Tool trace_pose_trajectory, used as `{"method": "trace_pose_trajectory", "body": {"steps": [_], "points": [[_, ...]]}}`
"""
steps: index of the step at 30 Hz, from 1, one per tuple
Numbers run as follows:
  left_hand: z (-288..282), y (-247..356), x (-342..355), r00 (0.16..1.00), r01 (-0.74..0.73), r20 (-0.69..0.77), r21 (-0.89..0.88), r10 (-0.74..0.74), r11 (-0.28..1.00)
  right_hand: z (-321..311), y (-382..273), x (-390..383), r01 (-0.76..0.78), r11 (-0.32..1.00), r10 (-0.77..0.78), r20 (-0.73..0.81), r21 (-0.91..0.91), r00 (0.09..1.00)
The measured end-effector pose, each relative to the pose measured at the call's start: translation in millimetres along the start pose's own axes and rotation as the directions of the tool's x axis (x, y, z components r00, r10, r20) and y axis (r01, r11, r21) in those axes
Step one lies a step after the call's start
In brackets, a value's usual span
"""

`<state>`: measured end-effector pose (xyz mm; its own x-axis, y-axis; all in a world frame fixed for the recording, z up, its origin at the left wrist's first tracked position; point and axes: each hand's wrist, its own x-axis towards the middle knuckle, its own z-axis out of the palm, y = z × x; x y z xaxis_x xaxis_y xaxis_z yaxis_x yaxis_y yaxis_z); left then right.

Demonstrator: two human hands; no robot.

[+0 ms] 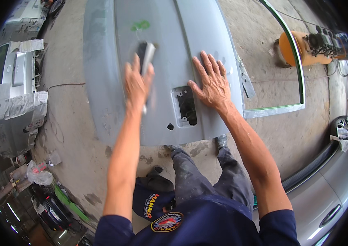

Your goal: The person sands a gray car hood with a sanding block, using both hands to guide and stabilize the block. They periodically dip the sanding block into a bucket of water and continue sanding the surface.

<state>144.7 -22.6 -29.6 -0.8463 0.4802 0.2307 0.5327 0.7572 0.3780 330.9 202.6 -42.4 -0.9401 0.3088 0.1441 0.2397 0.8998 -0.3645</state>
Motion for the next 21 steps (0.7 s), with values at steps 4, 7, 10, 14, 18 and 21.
{"method": "trace_pose_trajectory", "body": {"steps": [4, 7, 10, 14, 18, 21], "points": [[-38, 27, -162, 0.979, -0.185, 0.067, -0.097, 0.192, 0.978, -8, -3, 4, 0.006, 1.0, -0.006, -0.005, -0.002, 1.0], [-39, 12, -153, 0.969, -0.204, 0.137, -0.038, 0.207, 0.978, -5, -2, 4, -0.013, 1.0, 0.013, -0.014, 0.007, 1.0], [-9, -21, -31, 0.97, -0.24, 0.064, 0.086, 0.235, 0.967, 3, 2, 2, -0.025, 1.0, 0.025, -0.015, 0.009, 1.0], [18, -42, 81, 0.997, 0.07, 0.005, 0.094, -0.071, 0.993, 4, 3, 0, 0.013, 1.0, -0.014, -0.072, -0.021, 0.997], [-4, 9, -56, 0.991, 0.078, -0.119, 0.11, -0.065, 0.991, -7, -3, 3, -0.023, 1.0, 0.023, 0.024, -0.019, 0.999], [-40, 39, -194, 0.999, -0.031, -0.019, 0.036, 0.031, 0.999, -10, -4, 6, -0.044, 0.999, 0.046, 0.071, -0.021, 0.996]]}}
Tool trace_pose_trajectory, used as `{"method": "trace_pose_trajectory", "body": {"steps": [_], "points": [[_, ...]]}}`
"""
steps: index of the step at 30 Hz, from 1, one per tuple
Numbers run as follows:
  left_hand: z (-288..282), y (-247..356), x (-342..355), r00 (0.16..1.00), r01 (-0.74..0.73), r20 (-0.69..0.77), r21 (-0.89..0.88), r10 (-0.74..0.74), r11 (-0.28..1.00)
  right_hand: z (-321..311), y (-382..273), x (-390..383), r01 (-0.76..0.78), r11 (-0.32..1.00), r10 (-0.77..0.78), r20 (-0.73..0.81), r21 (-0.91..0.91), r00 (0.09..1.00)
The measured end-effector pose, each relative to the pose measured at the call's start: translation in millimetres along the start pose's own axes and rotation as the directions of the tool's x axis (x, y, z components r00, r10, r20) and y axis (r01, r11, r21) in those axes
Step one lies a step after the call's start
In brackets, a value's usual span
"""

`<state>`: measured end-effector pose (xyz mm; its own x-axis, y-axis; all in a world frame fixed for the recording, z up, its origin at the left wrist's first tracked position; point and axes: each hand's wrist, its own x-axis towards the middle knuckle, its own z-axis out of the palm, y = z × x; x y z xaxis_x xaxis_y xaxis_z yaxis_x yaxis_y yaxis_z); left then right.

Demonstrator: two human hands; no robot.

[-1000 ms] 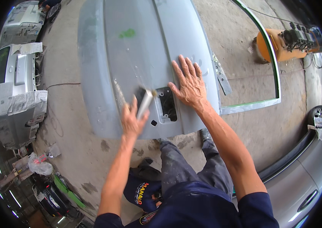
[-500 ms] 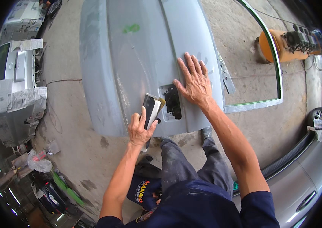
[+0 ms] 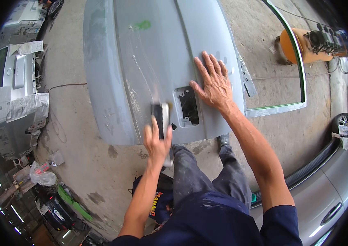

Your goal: The person sands a gray car hood with a sanding block, using both hands to guide and stabilize the block. They periodically dip the sanding block into a bucket of water and continue sanding the surface.

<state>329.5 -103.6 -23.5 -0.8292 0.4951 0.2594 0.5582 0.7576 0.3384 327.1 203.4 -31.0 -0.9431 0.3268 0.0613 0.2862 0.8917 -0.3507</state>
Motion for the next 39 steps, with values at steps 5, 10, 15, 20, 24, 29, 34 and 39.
{"method": "trace_pose_trajectory", "body": {"steps": [5, 10, 15, 20, 24, 29, 34, 39], "points": [[28, -58, 58, 0.993, -0.112, 0.022, -0.001, 0.112, 0.994, 10, 7, -2, 0.026, 0.999, -0.023, -0.09, 0.03, 0.996], [62, -117, 215, 0.996, -0.091, 0.023, -0.01, 0.091, 0.996, 14, 8, -5, 0.039, 0.999, -0.04, -0.122, -0.009, 0.992], [4, -35, 69, 0.987, -0.146, 0.05, -0.096, 0.152, 0.985, 6, 1, -2, 0.054, 0.998, -0.055, -0.112, -0.014, 0.992], [-4, -44, -11, 0.903, -0.404, 0.091, -0.151, 0.42, 0.902, 8, 3, -1, 0.028, 1.0, -0.027, -0.097, 0.004, 0.995], [34, -89, 94, 0.824, -0.505, 0.147, -0.247, 0.547, 0.827, 14, 6, -2, 0.031, 1.0, -0.031, -0.123, -0.007, 0.992], [40, -84, 207, 0.969, -0.213, 0.107, -0.074, 0.221, 0.974, 18, 8, -2, 0.073, 0.997, -0.077, -0.176, -0.03, 0.981], [47, -58, 165, 0.992, -0.042, 0.115, -0.055, 0.048, 0.998, 18, 8, -1, 0.08, 0.996, -0.088, -0.202, -0.045, 0.976], [-13, -16, -22, 0.957, -0.052, 0.278, -0.097, 0.078, 0.994, 13, 5, -1, 0.048, 0.995, -0.057, -0.109, -0.088, 0.992]]}}
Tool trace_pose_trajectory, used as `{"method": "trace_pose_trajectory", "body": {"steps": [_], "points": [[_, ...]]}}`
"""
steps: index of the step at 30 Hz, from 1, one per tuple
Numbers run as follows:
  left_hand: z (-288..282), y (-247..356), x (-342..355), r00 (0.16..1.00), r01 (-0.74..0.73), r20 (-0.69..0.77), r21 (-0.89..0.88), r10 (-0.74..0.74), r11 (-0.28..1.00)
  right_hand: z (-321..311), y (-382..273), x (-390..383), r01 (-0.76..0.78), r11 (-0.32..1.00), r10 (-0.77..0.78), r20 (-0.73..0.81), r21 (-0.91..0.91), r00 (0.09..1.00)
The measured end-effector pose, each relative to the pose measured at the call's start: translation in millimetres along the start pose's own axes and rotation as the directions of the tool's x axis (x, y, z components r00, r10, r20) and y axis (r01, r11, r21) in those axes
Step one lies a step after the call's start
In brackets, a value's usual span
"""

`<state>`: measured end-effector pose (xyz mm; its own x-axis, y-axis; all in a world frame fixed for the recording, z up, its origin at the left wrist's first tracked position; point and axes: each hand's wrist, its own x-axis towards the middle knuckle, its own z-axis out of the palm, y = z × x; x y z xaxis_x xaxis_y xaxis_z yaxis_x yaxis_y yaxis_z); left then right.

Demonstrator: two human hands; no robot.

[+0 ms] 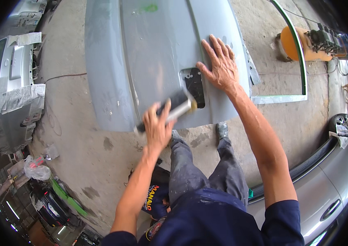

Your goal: The person sands a gray car hood with a sanding block, using both hands to guide and stabilize the block. They periodically dip the sanding block into a bucket of water and continue sanding the surface.

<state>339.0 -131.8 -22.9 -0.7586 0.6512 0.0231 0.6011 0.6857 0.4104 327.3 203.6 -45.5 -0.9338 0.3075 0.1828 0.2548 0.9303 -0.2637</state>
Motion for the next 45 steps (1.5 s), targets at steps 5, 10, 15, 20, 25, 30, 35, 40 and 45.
{"method": "trace_pose_trajectory", "body": {"steps": [5, 10, 15, 20, 25, 30, 35, 40, 45], "points": [[2, -33, 19, 0.998, -0.056, 0.026, -0.002, 0.056, 0.998, 3, 2, -1, -0.012, 0.998, 0.014, -0.036, 0.068, 0.999], [3, -86, 217, 0.977, -0.041, -0.208, 0.058, 0.052, 0.997, 11, 5, -4, 0.008, 0.996, 0.001, -0.099, 0.089, 0.995], [-2, -30, 140, 0.975, 0.076, -0.205, -0.041, -0.083, 0.996, 4, 0, -3, 0.007, 0.998, -0.001, -0.077, 0.069, 0.997], [3, -16, -6, 0.987, 0.041, -0.15, -0.062, -0.05, 0.997, -5, -3, -1, -0.047, 0.998, 0.045, 0.032, 0.052, 0.998], [-8, -83, 202, 0.944, 0.095, -0.31, -0.076, -0.114, 0.993, 0, 1, -3, -0.045, 0.992, 0.047, -0.015, 0.114, 0.999], [-18, -76, 254, 0.939, 0.154, -0.32, 0.064, -0.126, 0.986, -5, -1, -2, -0.013, 0.991, 0.019, -0.047, 0.131, 0.999], [9, -13, 32, 0.96, 0.003, -0.279, 0.093, 0.023, 0.996, -19, -5, 3, -0.025, 0.988, 0.028, -0.016, 0.156, 0.999], [8, -50, 122, 0.94, -0.232, -0.246, 0.046, 0.237, 0.972, -13, -3, 1, -0.051, 0.984, 0.051, 0.005, 0.173, 0.999], [-16, -84, 327, 0.868, -0.228, -0.459, -0.032, 0.188, 0.973, -7, -1, -4, -0.052, 0.983, 0.053, 0.002, 0.175, 0.999]]}}
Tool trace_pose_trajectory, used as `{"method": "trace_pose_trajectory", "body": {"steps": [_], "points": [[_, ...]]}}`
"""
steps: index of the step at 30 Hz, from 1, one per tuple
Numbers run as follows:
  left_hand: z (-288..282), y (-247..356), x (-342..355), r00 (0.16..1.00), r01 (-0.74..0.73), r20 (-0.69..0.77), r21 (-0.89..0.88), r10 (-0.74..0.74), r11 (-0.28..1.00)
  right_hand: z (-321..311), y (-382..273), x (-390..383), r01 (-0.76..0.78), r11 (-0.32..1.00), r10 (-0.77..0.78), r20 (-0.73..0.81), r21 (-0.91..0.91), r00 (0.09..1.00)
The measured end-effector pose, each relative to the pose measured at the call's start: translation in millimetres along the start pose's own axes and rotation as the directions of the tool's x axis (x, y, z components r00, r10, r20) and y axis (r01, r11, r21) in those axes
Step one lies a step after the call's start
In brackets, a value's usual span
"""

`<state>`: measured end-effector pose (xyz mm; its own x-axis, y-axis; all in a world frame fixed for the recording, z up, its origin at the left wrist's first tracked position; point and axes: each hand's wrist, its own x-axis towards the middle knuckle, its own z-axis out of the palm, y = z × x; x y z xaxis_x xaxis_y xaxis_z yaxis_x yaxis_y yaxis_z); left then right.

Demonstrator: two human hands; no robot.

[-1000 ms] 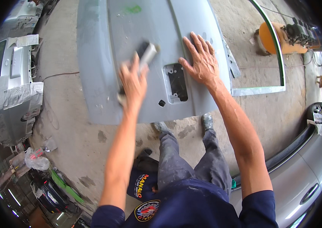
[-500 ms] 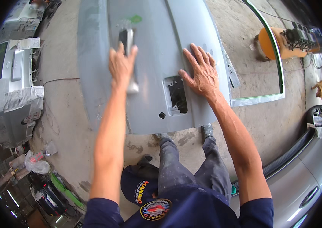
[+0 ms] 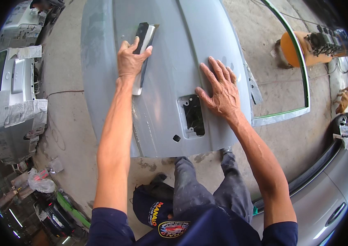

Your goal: The person sands a gray car hood with a sanding block, using both hands to guide and stabilize the block. They periodically dip the sanding block into a bucket of water and continue sanding the surface.

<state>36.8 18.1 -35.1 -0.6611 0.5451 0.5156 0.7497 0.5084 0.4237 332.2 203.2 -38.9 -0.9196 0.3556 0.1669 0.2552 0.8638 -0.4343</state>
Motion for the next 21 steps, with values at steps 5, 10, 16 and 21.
{"method": "trace_pose_trajectory", "body": {"steps": [5, 10, 16, 21], "points": [[-59, 83, -146, 0.967, 0.058, 0.25, 0.003, -0.057, 0.998, -13, -7, 5, 0.027, 1.0, -0.027, -0.016, 0.011, 0.999], [-112, 112, -252, 0.927, -0.031, 0.374, 0.026, 0.019, 0.999, -23, -14, 8, 0.012, 1.0, -0.013, 0.018, 0.028, 1.0], [-13, -28, -13, 0.938, 0.323, 0.102, 0.096, -0.332, 0.942, -14, -10, 6, -0.011, 1.0, 0.01, 0.046, 0.022, 0.999], [-37, 57, -103, 0.879, 0.473, 0.02, 0.104, -0.477, 0.875, -20, -14, 5, -0.007, 0.999, 0.005, 0.065, 0.031, 0.998]]}}
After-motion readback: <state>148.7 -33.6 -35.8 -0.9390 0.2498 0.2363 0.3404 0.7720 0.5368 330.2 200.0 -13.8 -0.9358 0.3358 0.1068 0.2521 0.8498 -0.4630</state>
